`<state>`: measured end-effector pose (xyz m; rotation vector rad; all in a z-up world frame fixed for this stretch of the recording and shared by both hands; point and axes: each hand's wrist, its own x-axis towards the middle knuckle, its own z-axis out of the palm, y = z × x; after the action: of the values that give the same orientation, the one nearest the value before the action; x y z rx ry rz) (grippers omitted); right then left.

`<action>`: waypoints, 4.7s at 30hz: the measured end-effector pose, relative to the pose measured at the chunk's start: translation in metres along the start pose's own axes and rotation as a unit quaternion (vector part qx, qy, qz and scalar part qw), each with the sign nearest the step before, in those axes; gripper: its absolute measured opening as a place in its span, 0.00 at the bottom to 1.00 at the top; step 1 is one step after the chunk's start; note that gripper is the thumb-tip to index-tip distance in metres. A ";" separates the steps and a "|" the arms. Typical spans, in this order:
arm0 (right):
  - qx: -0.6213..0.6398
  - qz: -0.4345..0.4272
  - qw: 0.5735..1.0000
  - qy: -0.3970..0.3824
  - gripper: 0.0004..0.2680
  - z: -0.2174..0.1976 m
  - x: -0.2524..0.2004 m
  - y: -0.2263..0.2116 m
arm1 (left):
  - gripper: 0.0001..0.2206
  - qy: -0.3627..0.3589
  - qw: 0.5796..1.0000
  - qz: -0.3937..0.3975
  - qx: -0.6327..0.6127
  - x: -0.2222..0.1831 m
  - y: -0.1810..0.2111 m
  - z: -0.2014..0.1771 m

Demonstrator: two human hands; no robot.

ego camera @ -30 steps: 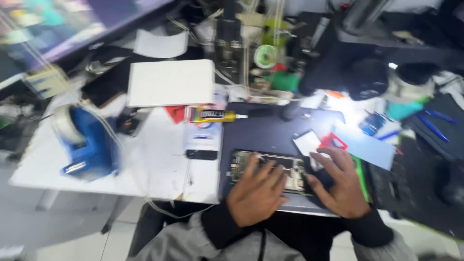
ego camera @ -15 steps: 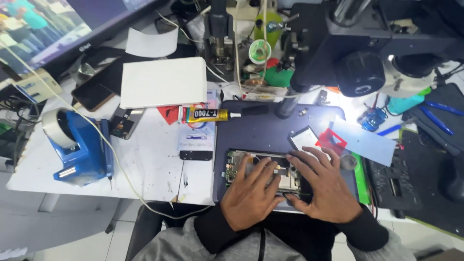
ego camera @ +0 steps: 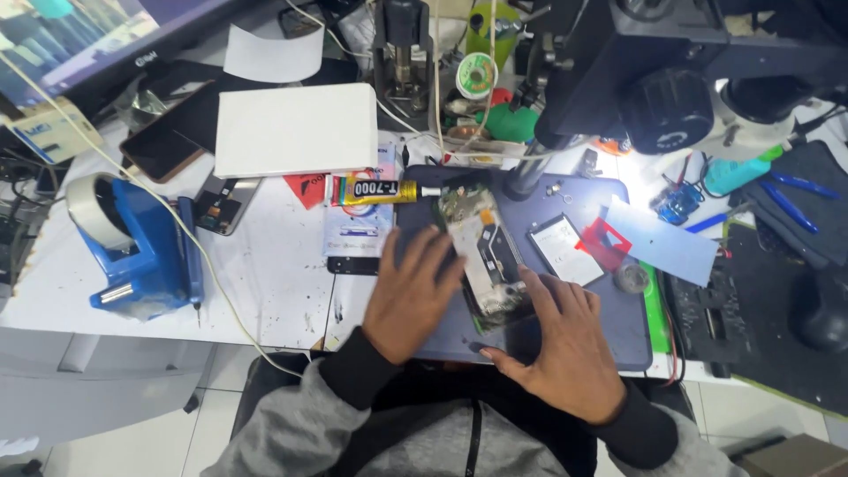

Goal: Applying adhesive to a mobile phone frame and installing the motherboard and other internal components.

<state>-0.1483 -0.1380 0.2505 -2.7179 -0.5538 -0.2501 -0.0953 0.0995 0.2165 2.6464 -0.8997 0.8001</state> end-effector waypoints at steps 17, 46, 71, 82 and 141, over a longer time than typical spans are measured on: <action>0.104 -0.091 0.987 0.081 0.20 0.008 0.002 0.023 | 0.15 0.026 0.984 0.049 -0.167 -0.005 0.042 0.004; -0.117 -0.176 0.969 0.129 0.14 0.019 0.000 0.002 | 0.15 0.009 0.994 0.054 -0.090 -0.006 0.043 0.004; -0.038 -0.149 0.972 0.180 0.16 0.027 -0.004 0.010 | 0.16 0.030 0.994 0.055 -0.090 -0.007 0.043 0.004; 0.006 -0.126 0.979 0.162 0.16 0.025 -0.003 0.010 | 0.16 0.028 0.994 0.056 -0.089 -0.007 0.043 0.005; 0.030 -0.113 0.976 0.184 0.17 0.021 0.000 0.005 | 0.15 0.014 0.995 0.054 -0.080 -0.008 0.044 0.003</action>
<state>-0.1442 -0.1348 0.2291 -2.4613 -0.7425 -0.7625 -0.1263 0.0679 0.2115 2.4612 -1.0610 0.7532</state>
